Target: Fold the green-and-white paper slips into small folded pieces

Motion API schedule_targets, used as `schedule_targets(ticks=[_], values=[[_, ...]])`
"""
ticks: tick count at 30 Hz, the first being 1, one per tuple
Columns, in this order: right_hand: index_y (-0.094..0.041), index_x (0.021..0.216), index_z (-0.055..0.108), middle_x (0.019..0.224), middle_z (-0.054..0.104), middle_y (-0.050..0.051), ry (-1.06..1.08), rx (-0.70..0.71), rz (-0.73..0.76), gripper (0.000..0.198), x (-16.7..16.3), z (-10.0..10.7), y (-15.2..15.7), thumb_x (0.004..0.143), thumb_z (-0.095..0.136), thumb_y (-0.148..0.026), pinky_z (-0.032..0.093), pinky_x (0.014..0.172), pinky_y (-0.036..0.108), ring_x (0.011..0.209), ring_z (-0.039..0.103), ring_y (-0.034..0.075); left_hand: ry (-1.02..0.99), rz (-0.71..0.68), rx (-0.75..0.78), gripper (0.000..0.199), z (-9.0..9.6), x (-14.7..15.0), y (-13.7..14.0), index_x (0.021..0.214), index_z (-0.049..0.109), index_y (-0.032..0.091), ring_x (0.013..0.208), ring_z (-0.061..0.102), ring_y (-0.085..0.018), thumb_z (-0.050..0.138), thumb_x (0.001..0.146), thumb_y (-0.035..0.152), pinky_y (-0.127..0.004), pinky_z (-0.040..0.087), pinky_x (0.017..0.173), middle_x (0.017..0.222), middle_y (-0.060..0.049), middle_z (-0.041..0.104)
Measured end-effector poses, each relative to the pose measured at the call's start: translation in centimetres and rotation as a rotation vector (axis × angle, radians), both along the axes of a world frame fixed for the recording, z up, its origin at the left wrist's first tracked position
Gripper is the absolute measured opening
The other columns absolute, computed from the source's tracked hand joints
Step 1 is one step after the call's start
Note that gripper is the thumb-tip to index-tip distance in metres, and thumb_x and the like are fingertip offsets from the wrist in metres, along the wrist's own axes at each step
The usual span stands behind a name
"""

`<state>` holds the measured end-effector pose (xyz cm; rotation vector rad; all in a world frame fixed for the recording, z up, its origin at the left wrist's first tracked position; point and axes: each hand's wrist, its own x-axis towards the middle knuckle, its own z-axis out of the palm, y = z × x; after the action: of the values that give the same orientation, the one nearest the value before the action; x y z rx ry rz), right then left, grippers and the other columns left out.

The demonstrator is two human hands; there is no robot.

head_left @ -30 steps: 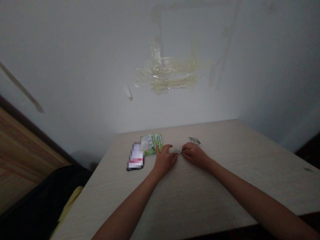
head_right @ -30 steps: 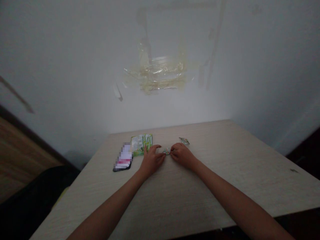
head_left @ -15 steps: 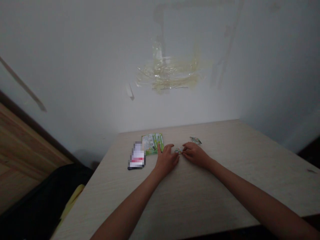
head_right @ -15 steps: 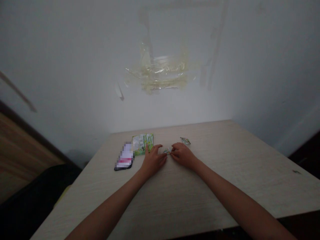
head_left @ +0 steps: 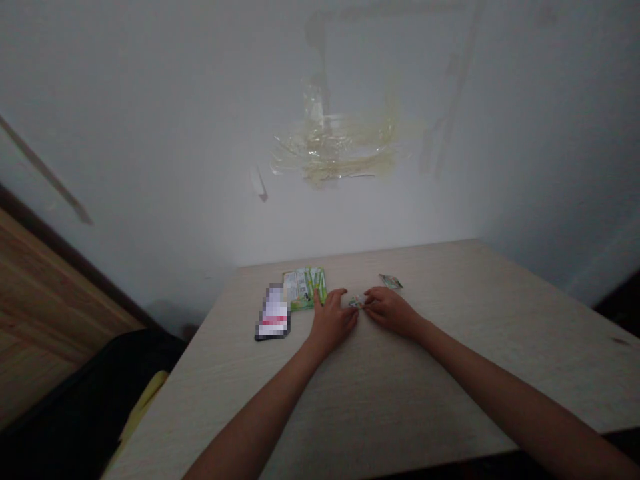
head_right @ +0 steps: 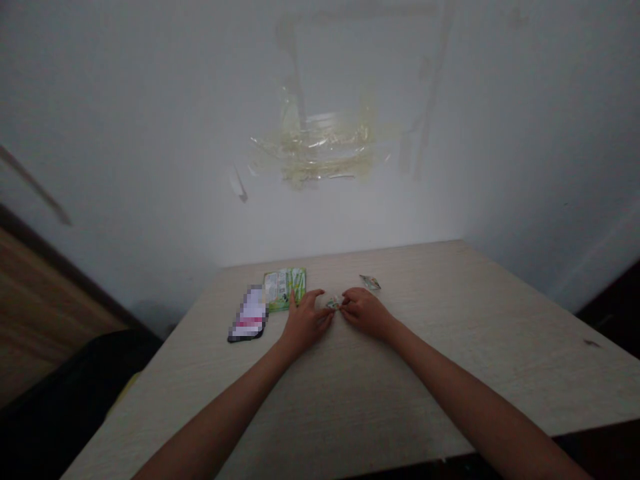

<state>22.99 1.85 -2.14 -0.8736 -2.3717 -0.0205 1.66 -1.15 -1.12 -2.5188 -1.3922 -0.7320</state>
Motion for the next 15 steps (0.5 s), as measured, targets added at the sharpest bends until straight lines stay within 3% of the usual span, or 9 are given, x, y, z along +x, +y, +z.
schedule_targets(ticks=[15], values=[[-0.02, 0.083, 0.076, 0.097, 0.066, 0.01, 0.061, -0.12, -0.006, 0.019, -0.01, -0.02, 0.04, 0.089, 0.059, -0.024, 0.047, 0.087, 0.035, 0.095, 0.06, 0.021, 0.084, -0.055, 0.069, 0.02, 0.34, 0.32, -0.11, 0.103, 0.069, 0.03, 0.12, 0.05, -0.026, 0.058, 0.086, 0.032, -0.069, 0.004, 0.112, 0.125, -0.008, 0.057]])
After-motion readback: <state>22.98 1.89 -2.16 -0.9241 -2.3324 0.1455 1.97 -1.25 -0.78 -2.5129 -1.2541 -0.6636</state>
